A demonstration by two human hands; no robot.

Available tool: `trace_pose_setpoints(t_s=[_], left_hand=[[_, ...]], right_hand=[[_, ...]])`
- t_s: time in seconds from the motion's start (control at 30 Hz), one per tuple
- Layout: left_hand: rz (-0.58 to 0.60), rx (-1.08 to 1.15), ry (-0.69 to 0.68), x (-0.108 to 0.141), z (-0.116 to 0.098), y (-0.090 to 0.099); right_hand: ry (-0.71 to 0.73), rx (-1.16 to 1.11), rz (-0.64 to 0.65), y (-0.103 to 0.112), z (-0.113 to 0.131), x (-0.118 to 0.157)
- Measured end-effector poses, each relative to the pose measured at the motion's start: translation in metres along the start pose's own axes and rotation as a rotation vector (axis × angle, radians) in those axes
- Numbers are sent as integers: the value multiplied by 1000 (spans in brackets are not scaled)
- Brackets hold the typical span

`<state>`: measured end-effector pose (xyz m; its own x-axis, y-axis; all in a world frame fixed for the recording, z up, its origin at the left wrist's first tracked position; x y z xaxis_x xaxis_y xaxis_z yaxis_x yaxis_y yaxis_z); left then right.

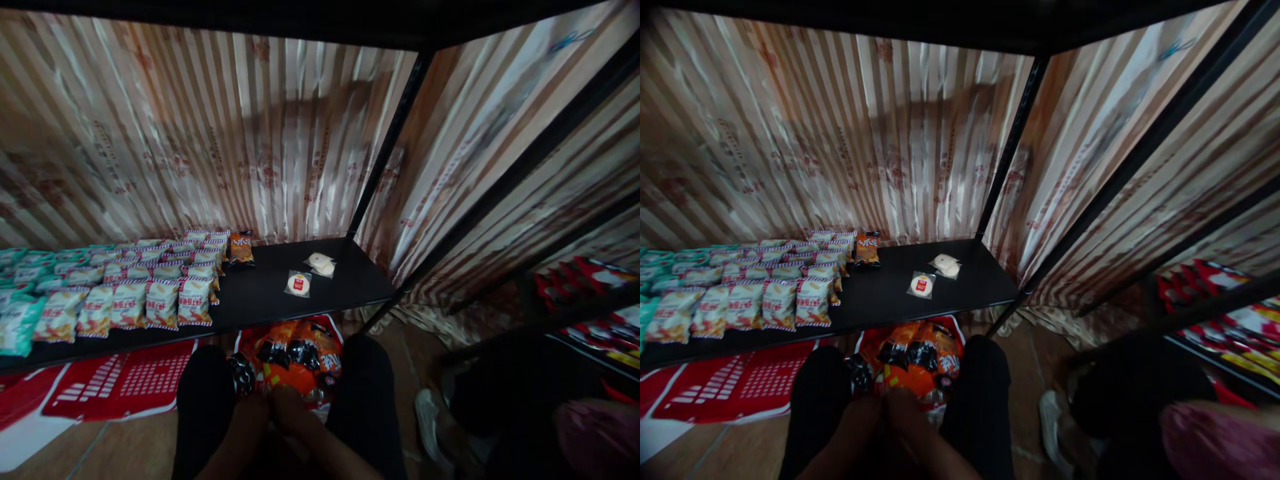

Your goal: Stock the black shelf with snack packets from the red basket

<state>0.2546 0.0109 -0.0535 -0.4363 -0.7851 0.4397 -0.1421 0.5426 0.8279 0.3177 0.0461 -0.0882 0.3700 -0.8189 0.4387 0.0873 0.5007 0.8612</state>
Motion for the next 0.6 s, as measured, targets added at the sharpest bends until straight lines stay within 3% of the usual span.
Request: trace_pose_setpoints(t_s=[0.1, 0.2, 0.4, 0.6], left_hand=[[-193, -137, -22, 11, 4, 18], [-351, -334, 70, 21, 22, 34], [-359, -360, 137, 15, 58, 36], [-333, -293, 98, 1, 64, 43]], right_hand=[[-2, -12, 52, -1, 2, -1], [-13, -8, 70, 2, 2, -1], [34, -32, 81, 5, 5, 1], [29, -83, 84, 6, 4, 1]])
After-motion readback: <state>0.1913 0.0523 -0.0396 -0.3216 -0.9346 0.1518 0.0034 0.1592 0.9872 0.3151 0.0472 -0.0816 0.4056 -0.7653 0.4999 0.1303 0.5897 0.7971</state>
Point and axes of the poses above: each hand's wrist, its own x-axis away from the middle knuckle, its own y-axis out of the back of the hand, z = x × y, the point moved 7 cm from there along -x, towards the middle knuckle, and after that the axes turned 15 degrees about -y, right-handed, at the moved point
